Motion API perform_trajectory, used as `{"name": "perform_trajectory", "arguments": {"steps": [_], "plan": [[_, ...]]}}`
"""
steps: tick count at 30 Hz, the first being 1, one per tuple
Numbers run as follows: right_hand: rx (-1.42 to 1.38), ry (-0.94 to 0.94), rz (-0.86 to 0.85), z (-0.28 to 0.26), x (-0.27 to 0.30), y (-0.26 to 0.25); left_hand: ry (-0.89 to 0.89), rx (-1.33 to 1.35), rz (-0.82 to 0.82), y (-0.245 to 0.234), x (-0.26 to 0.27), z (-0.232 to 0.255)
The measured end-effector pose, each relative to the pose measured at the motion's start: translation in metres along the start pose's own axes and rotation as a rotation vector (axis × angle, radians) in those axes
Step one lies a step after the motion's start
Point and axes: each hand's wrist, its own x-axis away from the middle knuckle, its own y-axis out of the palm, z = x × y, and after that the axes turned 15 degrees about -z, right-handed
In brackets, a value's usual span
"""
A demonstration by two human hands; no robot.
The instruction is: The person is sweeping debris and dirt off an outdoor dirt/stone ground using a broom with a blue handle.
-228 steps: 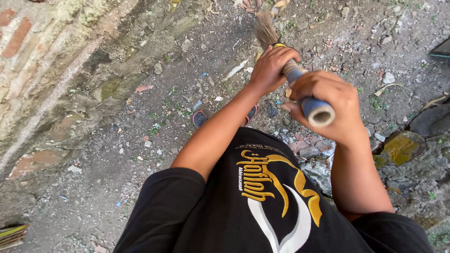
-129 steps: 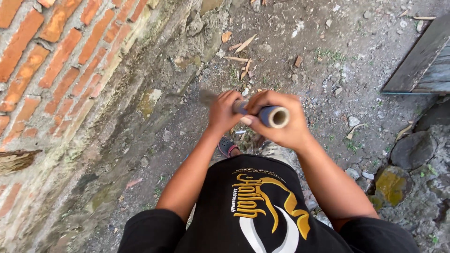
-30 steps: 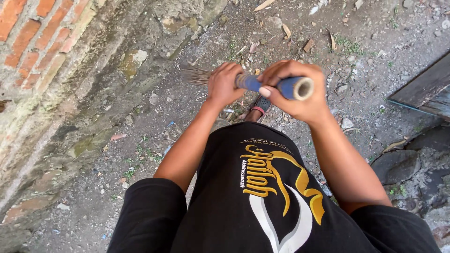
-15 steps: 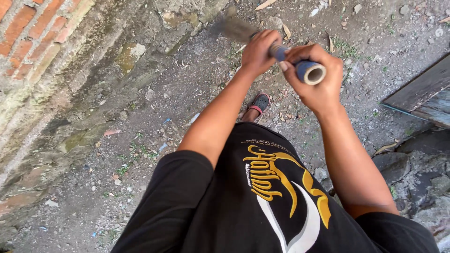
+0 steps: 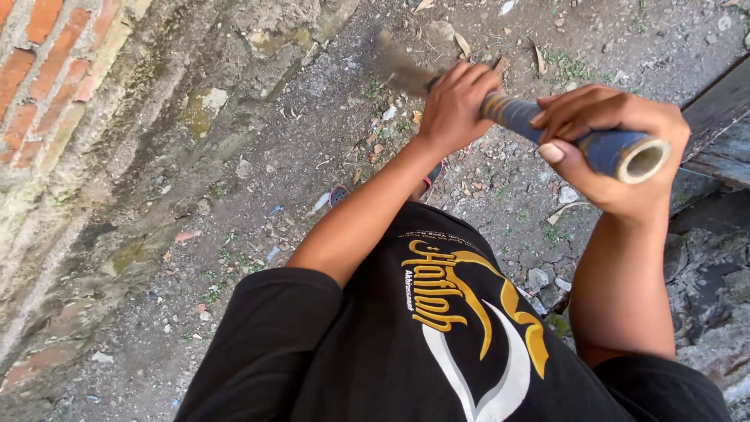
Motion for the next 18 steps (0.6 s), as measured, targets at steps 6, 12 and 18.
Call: {"name": "perform_trajectory", "arguments": {"steps": [6, 12, 18], "plan": [[-0.229, 0.020, -0.114, 0.042, -0.013, 0.002, -0.234, -0.006, -0.109, -0.019, 0.052, -0.009], [-0.254, 0.149, -0.208, 0.054, -0.016, 0.015, -0.269, -0.013, -0.018, 0.001, 0.074, -0.022], [0.054, 0.207, -0.189, 0.030, -0.005, -0.003, -0.270, 0.065, -0.057, 0.027, 0.020, -0.011]]}}
